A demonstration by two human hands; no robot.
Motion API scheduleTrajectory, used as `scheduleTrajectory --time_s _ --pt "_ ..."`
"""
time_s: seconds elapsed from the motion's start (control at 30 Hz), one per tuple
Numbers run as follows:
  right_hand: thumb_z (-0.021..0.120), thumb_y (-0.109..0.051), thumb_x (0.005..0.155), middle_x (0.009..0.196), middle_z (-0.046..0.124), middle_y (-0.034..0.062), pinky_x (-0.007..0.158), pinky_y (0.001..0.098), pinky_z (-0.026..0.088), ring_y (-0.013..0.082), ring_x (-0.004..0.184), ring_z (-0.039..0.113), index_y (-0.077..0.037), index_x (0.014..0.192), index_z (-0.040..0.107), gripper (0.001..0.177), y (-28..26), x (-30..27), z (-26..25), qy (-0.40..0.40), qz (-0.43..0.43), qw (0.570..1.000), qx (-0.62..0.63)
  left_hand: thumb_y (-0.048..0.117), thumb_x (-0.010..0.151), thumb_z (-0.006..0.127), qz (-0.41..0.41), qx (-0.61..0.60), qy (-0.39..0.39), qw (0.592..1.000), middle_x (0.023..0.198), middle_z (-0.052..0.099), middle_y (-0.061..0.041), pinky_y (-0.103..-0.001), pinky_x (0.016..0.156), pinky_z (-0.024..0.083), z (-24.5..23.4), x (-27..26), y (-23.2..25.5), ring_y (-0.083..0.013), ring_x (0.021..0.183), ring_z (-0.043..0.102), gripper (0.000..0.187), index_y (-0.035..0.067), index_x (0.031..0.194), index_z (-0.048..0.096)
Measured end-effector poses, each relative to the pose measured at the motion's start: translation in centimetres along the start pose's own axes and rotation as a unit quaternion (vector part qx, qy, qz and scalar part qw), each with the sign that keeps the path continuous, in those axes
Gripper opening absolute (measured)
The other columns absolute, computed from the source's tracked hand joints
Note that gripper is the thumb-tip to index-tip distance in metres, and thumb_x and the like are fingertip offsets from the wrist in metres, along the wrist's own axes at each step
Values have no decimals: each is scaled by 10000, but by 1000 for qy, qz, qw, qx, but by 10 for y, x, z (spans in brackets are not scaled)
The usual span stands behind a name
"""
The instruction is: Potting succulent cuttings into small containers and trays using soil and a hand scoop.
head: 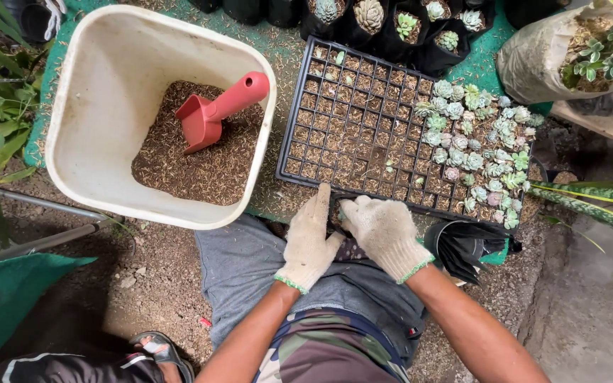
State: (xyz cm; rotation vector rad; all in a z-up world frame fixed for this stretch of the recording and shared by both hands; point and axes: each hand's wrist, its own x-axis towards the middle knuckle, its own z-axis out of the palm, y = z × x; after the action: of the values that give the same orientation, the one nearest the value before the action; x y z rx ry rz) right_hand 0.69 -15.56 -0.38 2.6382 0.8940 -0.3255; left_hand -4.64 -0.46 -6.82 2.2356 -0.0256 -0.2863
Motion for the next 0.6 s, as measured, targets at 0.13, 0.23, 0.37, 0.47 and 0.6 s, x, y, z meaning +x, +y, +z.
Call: scheduleTrajectory --time_s 0.13,0.23,0.37,0.47,0.6 --pt "553 -494 948 722 592 -20 512 413 559 241 614 701 -271 952 615 231 -15 3 9 -27 78 994 70 198 834 719 -21 -17 -18 999 1484 449 -236 -525 1114 390 6 0 -3 -422 1391 445 1019 67 1651 125" --pt "532 -433 975 707 598 -13 504 416 555 241 593 692 -242 893 613 223 -27 6 14 -46 103 993 45 163 833 696 -34 -17 -25 999 1503 429 -235 -520 1130 381 7 0 -4 -417 1410 424 998 72 1651 131" --pt "567 -438 932 706 598 9 488 442 538 269 583 694 -211 881 612 237 -30 7 8 -21 120 989 80 141 833 652 -33 -30 -29 999 1505 428 -228 -521 1125 379 0 -2 0 -417 1408 423 966 79 1652 143" --pt "587 -477 919 745 620 19 534 450 570 281 647 716 -241 946 625 241 -18 0 7 -4 117 984 135 165 835 671 -29 -29 -25 999 1505 432 -219 -529 1113 387 -2 -3 0 -422 1396 433 985 90 1656 132" --pt "627 -464 903 769 611 -34 566 413 590 227 654 717 -306 1051 606 218 -13 -9 -10 20 96 993 58 189 821 706 -29 -27 -22 999 1511 436 -202 -518 1118 388 0 -3 -4 -412 1398 436 1012 101 1657 143"
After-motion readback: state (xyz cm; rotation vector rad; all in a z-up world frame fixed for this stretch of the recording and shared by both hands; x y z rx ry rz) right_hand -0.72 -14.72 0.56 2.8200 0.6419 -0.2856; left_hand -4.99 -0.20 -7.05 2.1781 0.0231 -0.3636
